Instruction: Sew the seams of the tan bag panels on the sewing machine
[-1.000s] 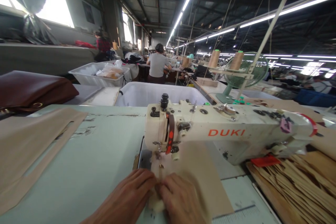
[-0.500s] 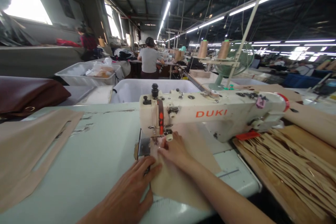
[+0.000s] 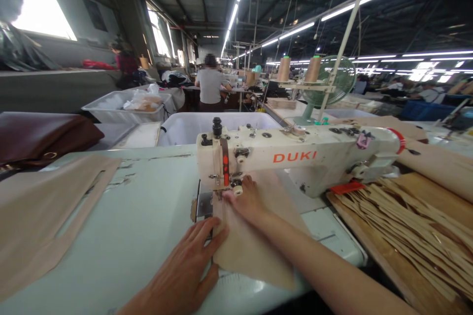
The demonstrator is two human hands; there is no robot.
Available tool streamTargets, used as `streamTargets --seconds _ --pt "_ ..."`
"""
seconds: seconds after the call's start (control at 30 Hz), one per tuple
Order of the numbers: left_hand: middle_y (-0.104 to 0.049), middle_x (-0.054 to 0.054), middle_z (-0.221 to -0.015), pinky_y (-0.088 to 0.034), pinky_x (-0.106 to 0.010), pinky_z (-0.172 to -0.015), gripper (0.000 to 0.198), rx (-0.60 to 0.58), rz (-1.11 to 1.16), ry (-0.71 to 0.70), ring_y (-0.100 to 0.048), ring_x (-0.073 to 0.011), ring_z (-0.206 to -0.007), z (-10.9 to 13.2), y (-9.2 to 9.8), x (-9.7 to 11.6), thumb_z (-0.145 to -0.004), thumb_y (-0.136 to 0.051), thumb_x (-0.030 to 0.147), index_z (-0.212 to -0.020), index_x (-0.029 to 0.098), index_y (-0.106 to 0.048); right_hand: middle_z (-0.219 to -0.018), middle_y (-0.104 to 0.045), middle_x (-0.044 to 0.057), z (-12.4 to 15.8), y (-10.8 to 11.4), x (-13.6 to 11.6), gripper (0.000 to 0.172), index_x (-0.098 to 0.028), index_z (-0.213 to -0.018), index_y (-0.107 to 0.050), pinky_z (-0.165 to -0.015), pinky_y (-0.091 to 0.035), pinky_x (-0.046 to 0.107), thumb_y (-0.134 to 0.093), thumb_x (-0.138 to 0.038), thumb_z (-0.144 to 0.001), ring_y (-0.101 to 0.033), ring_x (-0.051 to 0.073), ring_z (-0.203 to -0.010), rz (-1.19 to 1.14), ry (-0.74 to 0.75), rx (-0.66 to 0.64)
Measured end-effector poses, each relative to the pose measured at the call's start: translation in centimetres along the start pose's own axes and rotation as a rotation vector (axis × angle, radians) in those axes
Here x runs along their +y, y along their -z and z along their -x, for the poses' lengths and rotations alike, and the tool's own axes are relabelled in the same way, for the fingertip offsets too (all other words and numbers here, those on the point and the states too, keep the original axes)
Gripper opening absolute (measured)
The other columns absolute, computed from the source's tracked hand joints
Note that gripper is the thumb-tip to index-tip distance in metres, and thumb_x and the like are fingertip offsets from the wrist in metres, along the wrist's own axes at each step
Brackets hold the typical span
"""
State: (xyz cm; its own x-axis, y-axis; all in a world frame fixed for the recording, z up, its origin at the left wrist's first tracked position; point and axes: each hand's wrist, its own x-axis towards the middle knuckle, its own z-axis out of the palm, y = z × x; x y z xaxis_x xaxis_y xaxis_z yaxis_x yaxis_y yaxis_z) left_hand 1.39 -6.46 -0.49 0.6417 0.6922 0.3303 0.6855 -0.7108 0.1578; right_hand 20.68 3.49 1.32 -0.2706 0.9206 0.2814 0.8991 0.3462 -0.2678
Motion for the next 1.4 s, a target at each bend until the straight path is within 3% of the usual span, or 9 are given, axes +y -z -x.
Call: streamTargets --seconds 0.13,0.27,0.6,0.8,0.97,1.1,1.4 --pt "-0.045 -0.01 -0.141 -0.05 -0.043 -0.104 0.064 0.005 -0.003 -0.01 -0.047 -0.0285 -0.13 0.0 0.1 0.1 -0.082 -0.052 0.014 -0.144 0.026 -0.04 -0.116 -0.066 0.005 4.7 1.1 0.5 0.017 -0.021 -0.109 -0.067 -0.103 -0.043 0.033 -0.062 -0.021 -0.093 -0.059 0.019 -0.111 -0.108 0.208 -0.044" --pt "-0.05 -0.008 -0.138 -0.048 -0.045 -0.106 0.064 -0.004 -0.007 -0.017 -0.05 -0.028 -0.127 -0.4 0.4 -0.3 -0.083 -0.053 0.016 -0.145 0.027 -0.039 -0.128 -0.064 0.005 6.8 0.6 1.3 0.031 -0.021 -0.127 -0.06 -0.117 -0.028 0.041 -0.048 -0.013 -0.099 -0.054 0.017 -0.122 -0.18 0.411 -0.034" --pt "-0.049 -0.009 -0.141 -0.046 -0.047 -0.108 0.067 0.001 -0.04 0.003 -0.049 -0.0281 -0.128 -2.1 -0.1 -2.2 -0.084 -0.052 0.015 -0.148 0.026 -0.033 -0.138 -0.058 0.005 4.6 0.1 1.5 0.035 -0.02 -0.135 -0.055 -0.116 -0.027 0.043 -0.047 -0.019 -0.101 -0.048 0.021 -0.125 -0.04 0.402 -0.016" --pt "-0.044 -0.008 -0.146 -0.04 -0.053 -0.112 0.066 -0.033 -0.039 0.021 -0.046 -0.0302 -0.131 -2.8 -0.7 -3.5 -0.088 -0.053 0.019 -0.15 0.027 -0.033 -0.122 -0.065 0.007 3.7 0.0 1.7 0.042 -0.023 -0.14 -0.052 -0.109 -0.034 0.045 -0.052 -0.019 -0.098 -0.051 0.026 -0.116 0.028 0.349 -0.023" --pt "-0.047 -0.008 -0.14 -0.046 -0.049 -0.106 0.064 0.01 -0.024 0.022 -0.05 -0.0303 -0.125 -2.7 -0.8 -3.7 -0.089 -0.053 0.019 -0.149 0.03 -0.035 -0.116 -0.069 0.005 3.8 -0.7 2.0 0.029 -0.024 -0.125 -0.064 -0.109 -0.035 0.04 -0.053 -0.019 -0.099 -0.057 0.021 -0.11 -0.083 0.35 0.053" --pt "-0.055 -0.005 -0.129 -0.043 -0.046 -0.109 0.06 -0.011 0.026 0.001 -0.053 -0.0271 -0.119 -3.2 -0.1 -3.5 -0.088 -0.055 0.019 -0.146 0.029 -0.041 -0.116 -0.071 0.003 4.0 -1.2 2.1 0.024 -0.022 -0.115 -0.07 -0.111 -0.035 0.039 -0.055 -0.015 -0.097 -0.06 0.021 -0.107 -0.147 0.365 0.088" --pt "-0.055 -0.005 -0.125 -0.042 -0.045 -0.11 0.057 -0.04 0.04 0.02 -0.051 -0.0254 -0.118 -3.9 0.5 -3.7 -0.089 -0.054 0.016 -0.143 0.026 -0.043 -0.122 -0.069 0.002 3.9 -0.9 1.9 0.029 -0.025 -0.121 -0.067 -0.111 -0.032 0.039 -0.059 -0.015 -0.094 -0.057 0.022 -0.113 -0.115 0.323 0.044"
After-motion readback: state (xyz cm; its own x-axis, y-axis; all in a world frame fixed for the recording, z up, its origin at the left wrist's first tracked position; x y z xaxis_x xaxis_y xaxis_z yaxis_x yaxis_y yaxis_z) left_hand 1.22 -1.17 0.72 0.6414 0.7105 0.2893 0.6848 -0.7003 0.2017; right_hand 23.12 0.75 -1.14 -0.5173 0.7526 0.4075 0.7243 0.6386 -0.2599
